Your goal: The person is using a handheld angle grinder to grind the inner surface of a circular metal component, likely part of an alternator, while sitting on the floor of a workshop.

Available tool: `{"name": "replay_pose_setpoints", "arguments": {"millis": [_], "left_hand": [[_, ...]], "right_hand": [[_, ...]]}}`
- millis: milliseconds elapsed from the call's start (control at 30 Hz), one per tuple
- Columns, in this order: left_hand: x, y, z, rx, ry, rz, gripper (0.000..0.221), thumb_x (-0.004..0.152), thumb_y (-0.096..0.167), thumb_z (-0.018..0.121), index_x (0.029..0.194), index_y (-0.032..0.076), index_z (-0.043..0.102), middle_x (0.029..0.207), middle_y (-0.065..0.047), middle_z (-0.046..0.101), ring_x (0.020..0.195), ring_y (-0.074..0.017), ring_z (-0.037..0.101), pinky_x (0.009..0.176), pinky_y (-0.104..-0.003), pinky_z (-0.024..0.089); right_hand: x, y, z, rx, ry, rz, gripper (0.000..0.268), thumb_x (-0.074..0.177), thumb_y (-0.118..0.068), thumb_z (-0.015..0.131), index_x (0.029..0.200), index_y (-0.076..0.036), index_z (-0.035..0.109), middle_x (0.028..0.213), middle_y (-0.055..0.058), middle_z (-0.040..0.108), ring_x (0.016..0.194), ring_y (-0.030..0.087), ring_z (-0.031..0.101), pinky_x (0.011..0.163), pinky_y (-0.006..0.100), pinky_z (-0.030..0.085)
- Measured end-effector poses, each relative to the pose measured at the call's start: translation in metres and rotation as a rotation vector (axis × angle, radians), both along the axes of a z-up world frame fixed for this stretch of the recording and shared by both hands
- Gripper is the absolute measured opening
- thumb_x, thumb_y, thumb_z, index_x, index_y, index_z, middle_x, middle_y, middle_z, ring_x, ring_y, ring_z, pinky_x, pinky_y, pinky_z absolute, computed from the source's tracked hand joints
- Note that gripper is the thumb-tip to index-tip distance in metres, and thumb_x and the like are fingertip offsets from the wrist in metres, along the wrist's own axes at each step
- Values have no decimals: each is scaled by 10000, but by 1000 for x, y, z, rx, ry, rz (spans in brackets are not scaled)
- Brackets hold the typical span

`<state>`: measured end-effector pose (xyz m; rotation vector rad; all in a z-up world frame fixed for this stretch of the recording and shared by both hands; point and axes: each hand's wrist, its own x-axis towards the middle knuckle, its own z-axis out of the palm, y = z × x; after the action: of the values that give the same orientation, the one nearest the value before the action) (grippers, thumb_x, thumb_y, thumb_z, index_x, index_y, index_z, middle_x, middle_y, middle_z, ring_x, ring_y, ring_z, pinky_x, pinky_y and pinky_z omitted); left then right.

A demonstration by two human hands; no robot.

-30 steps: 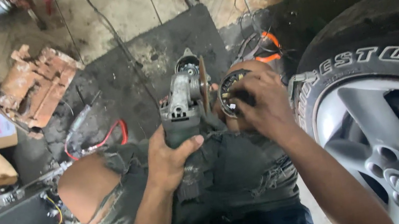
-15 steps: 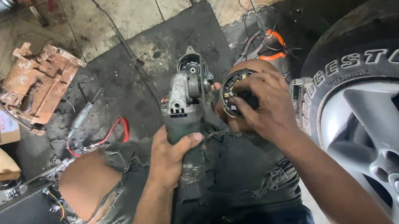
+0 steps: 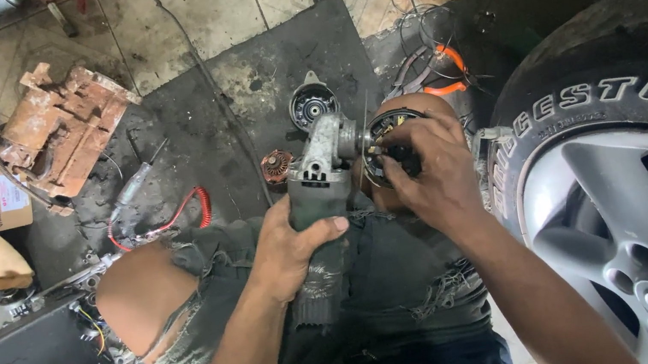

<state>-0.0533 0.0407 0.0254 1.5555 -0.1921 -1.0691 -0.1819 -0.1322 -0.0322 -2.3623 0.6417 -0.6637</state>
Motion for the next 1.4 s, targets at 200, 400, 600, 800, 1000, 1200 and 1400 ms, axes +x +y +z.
{"name": "replay_pose_setpoints", "arguments": {"millis": [200,400,600,800,1000,1200,1400], "left_hand": [[0,-1,-8,-18,36,-25,267,655,113,888,833,-14,735,696,-160,694,687,-221,630,560,-349,506],[-2,-4,0,-10,78,-27,284,639,144,890,822,-3,729,674,-167,696,660,-259,675,568,-356,523],[-3,-7,-3,0,82,-44,294,664,142,886,864,-19,742,722,-170,713,703,-242,665,602,-364,541],[-5,-10,-7,11,62,-63,288,653,143,883,834,-19,728,678,-162,688,659,-253,660,593,-354,531],[1,-10,-15,18,18,-71,294,667,158,876,846,-18,722,697,-164,681,677,-248,646,608,-368,528],[-5,-14,-10,37,52,-68,287,658,158,875,843,-8,731,681,-150,681,656,-242,654,588,-363,538],[-3,-13,-17,16,71,-58,278,665,157,881,837,-4,733,680,-141,682,657,-225,639,582,-348,534]], "right_hand": [[-1,2,1,55,12,-54,245,824,-62,826,1023,-118,694,902,49,774,981,284,734,1093,509,437],[-1,2,2,99,-9,-62,239,829,-58,820,1006,-126,675,905,18,782,990,242,742,1106,470,433],[-3,0,-4,119,-45,-71,234,836,-67,821,992,-128,658,908,33,785,997,247,745,1122,464,426],[-4,-2,-5,110,-43,-72,219,834,-65,825,970,-112,659,898,48,783,1004,258,747,1130,467,421],[-5,-2,-7,104,-30,-74,214,850,-81,824,977,-96,653,906,60,786,994,258,751,1137,461,413],[-3,-2,-2,114,-45,-75,230,831,-66,839,967,-107,659,901,35,786,1005,231,750,1136,449,415],[-5,-4,-6,74,-39,-63,231,844,-71,832,978,-119,650,925,24,782,1015,244,742,1115,463,435]]}}
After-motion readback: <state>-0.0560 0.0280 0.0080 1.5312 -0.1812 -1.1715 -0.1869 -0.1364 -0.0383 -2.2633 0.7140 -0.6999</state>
